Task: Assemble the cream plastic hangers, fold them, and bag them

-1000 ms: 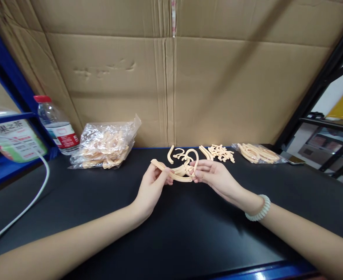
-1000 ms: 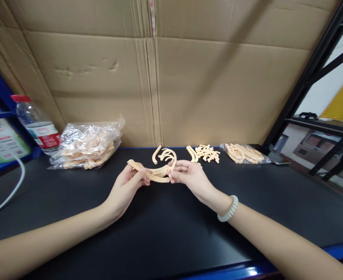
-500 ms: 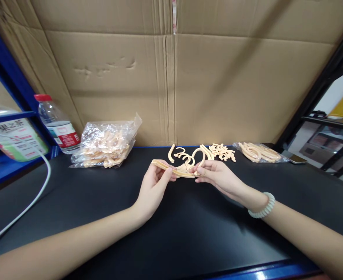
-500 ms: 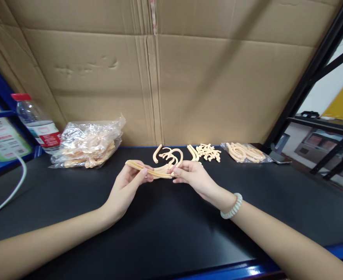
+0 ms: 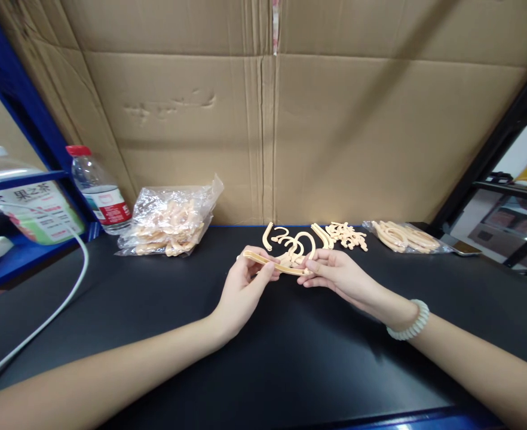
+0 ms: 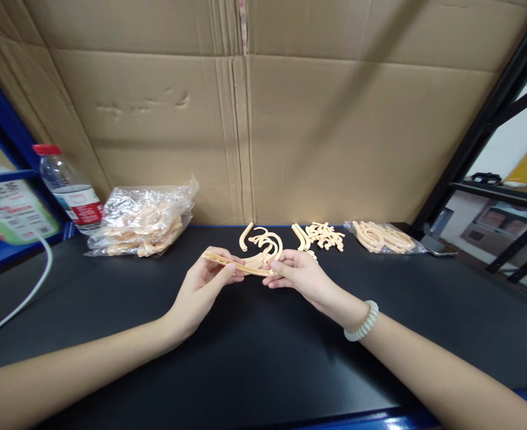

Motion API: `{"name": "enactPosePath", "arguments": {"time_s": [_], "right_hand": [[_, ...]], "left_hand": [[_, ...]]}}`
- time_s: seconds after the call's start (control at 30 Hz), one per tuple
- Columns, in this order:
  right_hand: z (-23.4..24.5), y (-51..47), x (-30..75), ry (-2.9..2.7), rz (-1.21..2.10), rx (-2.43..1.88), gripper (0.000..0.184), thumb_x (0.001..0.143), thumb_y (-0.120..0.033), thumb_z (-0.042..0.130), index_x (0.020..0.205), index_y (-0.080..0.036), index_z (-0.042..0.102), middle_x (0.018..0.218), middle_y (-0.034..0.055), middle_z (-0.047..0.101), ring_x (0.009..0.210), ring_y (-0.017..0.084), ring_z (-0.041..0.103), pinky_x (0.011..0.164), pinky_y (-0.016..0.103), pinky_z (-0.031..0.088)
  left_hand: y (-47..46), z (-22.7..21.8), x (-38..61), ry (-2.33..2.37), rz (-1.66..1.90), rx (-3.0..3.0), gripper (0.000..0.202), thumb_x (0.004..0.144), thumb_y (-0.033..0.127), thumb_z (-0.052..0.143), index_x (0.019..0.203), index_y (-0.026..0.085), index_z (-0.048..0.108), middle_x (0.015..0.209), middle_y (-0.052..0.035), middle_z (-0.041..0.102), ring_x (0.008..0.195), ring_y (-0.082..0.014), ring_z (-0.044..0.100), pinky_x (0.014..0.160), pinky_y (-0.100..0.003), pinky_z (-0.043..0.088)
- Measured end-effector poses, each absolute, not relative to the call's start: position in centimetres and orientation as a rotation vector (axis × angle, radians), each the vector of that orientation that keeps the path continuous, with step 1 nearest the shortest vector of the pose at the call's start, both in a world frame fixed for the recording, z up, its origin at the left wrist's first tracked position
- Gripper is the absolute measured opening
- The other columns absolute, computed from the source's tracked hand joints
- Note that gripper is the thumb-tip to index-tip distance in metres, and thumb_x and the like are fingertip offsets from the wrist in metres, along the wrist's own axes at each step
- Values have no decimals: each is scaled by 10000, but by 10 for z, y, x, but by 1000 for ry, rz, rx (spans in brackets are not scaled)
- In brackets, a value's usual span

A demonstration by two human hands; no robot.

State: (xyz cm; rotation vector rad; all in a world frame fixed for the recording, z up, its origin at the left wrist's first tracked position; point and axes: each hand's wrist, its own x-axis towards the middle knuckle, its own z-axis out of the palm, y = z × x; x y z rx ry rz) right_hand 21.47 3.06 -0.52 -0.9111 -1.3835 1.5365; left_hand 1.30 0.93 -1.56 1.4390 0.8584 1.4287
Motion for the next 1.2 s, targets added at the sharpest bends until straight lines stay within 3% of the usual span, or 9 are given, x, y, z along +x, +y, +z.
{"name": "enactPosePath", "arguments": {"time_s": [0.27,0.83,1.2], "right_hand": [[-9,32,212,-1363,1483,-915,362,664,-416,843,715,-147,606,742,17,667,652,129,670,670,255,573],[-13,32,207,-1492,1262,-918,395,698,-519,775,727,-171,589,673,17,659,609,160,677,623,304,587],[-12,30,205,-1451,1272,-914,402,700,-515,778,731,-175,566,679,13,649,580,139,643,583,276,552]], "left_hand": [[6,-15,13,861,1405,1537,137,865,294,615,895,182,542,946,-20,612,828,-149,644,813,-328,558],[6,-12,14,882,1428,1425,238,807,363,678,882,181,545,881,-19,644,772,-156,669,747,-329,585],[7,-11,15,874,1447,1389,257,799,374,691,810,173,531,856,25,545,696,-120,658,659,-284,597]]}}
